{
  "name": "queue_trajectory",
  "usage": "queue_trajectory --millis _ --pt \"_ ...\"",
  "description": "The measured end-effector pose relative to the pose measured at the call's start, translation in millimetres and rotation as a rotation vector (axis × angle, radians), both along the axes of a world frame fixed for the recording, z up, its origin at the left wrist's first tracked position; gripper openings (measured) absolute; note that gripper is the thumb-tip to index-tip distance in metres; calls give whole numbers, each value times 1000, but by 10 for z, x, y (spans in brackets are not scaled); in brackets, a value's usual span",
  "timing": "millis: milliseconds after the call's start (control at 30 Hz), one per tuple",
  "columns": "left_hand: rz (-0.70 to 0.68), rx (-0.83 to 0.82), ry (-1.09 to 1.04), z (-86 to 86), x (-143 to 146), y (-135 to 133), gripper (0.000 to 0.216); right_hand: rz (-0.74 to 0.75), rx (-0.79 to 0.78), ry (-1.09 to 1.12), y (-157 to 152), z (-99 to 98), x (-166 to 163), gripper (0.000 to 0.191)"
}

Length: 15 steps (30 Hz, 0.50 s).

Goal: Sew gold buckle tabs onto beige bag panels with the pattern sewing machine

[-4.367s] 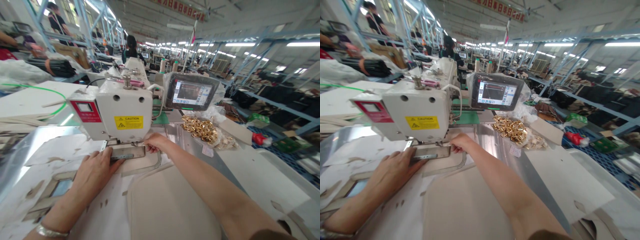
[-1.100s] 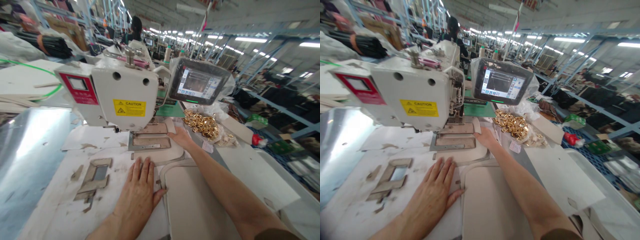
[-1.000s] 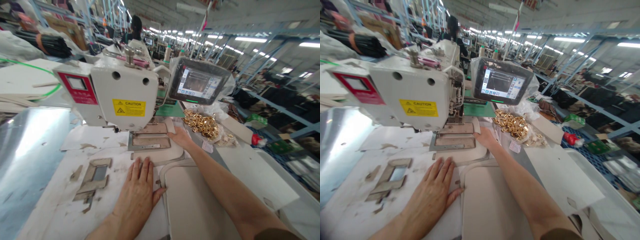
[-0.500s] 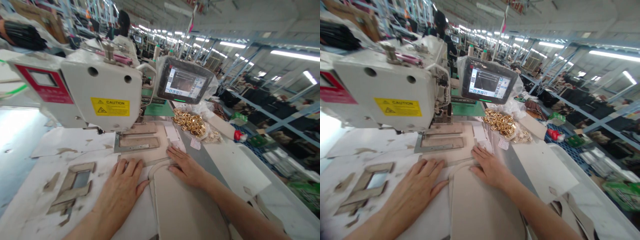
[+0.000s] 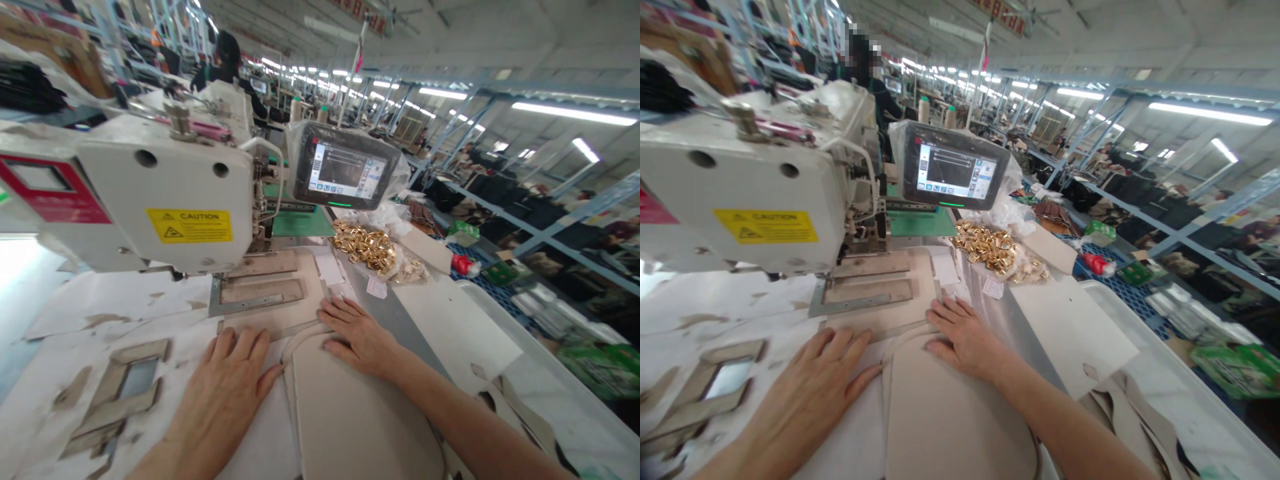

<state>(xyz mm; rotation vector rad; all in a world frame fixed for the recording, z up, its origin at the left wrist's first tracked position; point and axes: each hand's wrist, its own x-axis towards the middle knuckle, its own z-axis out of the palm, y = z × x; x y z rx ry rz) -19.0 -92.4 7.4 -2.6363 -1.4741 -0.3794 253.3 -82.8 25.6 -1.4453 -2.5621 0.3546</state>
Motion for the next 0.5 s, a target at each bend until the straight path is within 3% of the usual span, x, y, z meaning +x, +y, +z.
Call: queue_trajectory --millis 233,333,433,500 --pt "-7 -35 17 -1 -13 2 32 37 -49 186 84 3 132 51" --pt "-22 -101 -21 58 -35 29 32 -157 64 237 423 44 368 36" --pt "10 -207 -36 193 -112 76 27 -398 201 78 863 150 654 34" --pt "77 -259 -20 330 -217 83 28 -478 183 -4 1106 200 729 30"
